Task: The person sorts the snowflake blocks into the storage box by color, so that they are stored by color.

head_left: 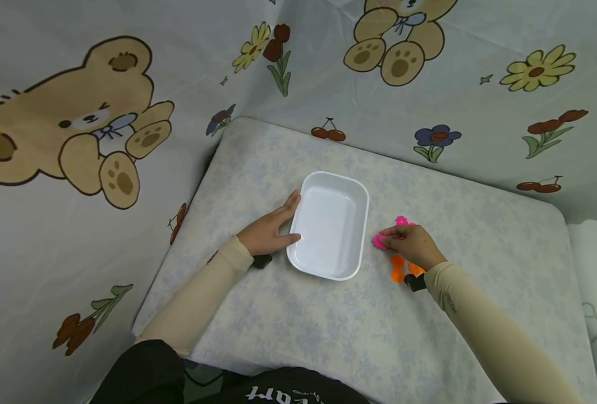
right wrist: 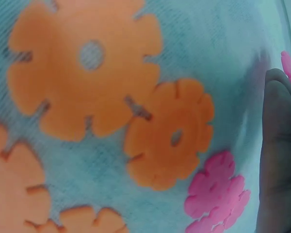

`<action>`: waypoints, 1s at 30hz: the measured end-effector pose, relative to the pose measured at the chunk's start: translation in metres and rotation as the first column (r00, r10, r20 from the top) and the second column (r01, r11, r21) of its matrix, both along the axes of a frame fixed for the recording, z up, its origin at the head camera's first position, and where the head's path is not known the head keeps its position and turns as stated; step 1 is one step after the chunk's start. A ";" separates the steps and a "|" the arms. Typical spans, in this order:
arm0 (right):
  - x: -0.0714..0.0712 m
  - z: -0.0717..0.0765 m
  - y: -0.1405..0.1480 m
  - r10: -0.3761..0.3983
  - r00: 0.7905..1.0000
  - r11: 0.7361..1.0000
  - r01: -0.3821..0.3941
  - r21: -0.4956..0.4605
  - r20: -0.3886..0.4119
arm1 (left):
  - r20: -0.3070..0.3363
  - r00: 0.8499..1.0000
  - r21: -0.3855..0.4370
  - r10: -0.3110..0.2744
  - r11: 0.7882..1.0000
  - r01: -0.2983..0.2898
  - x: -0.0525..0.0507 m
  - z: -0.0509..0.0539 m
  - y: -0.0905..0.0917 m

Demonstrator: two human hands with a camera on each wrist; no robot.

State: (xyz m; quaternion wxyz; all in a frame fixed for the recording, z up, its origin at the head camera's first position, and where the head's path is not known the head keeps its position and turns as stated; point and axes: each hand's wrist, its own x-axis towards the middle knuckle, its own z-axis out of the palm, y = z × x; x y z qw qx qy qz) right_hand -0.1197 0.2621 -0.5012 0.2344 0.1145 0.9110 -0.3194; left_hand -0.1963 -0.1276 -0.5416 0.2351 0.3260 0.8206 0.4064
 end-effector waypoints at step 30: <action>-0.013 0.013 -0.017 -0.024 0.998 0.999 0.025 -0.021 0.060 | 0.002 1.000 0.006 0.009 1.000 -0.009 0.002 0.002 0.001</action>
